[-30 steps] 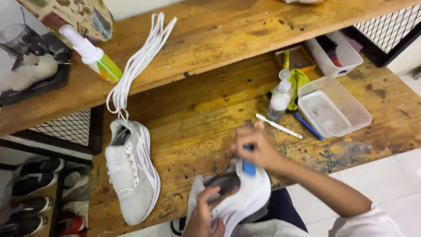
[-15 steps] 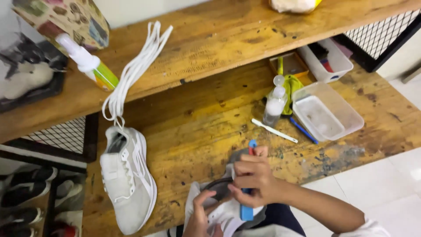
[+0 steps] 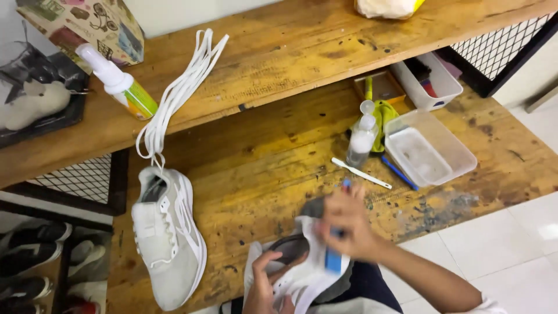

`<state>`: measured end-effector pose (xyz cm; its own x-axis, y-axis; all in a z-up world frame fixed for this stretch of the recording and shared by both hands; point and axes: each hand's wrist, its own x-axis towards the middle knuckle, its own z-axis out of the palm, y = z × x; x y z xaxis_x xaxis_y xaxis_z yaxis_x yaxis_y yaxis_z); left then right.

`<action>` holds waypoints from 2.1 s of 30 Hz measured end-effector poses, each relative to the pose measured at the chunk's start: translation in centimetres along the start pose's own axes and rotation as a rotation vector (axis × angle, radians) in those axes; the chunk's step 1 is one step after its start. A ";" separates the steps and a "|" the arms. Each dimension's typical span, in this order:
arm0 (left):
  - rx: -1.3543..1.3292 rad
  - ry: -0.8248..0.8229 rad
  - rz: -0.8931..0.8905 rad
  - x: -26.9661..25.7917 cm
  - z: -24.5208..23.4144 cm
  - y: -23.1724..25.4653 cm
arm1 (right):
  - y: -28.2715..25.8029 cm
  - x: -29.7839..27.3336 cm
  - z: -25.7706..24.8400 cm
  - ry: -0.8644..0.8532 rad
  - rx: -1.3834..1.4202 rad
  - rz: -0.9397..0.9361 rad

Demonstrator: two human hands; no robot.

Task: The person is cleaning the interior of a white sneaker using a small brush and a cloth at a wooden workbench.

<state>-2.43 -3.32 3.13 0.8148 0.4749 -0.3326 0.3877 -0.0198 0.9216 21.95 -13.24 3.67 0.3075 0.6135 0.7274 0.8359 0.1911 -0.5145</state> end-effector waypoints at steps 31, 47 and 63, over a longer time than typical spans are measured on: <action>-0.146 -0.033 0.033 -0.3 0.0 -1.4 | -1.7 4.7 0.8 -0.079 -0.252 -0.269; -0.266 -0.030 0.492 2.4 0.8 -8.7 | -0.5 7.6 1.1 -0.180 -0.207 -0.139; -0.153 0.073 0.110 2.6 0.6 -7.9 | 5.5 2.8 4.9 -0.235 0.157 0.206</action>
<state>-3.07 -2.46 -5.16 0.8131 0.5399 -0.2177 0.2232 0.0562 0.9731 25.18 -6.76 0.70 0.3338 0.8077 0.4860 0.6818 0.1491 -0.7162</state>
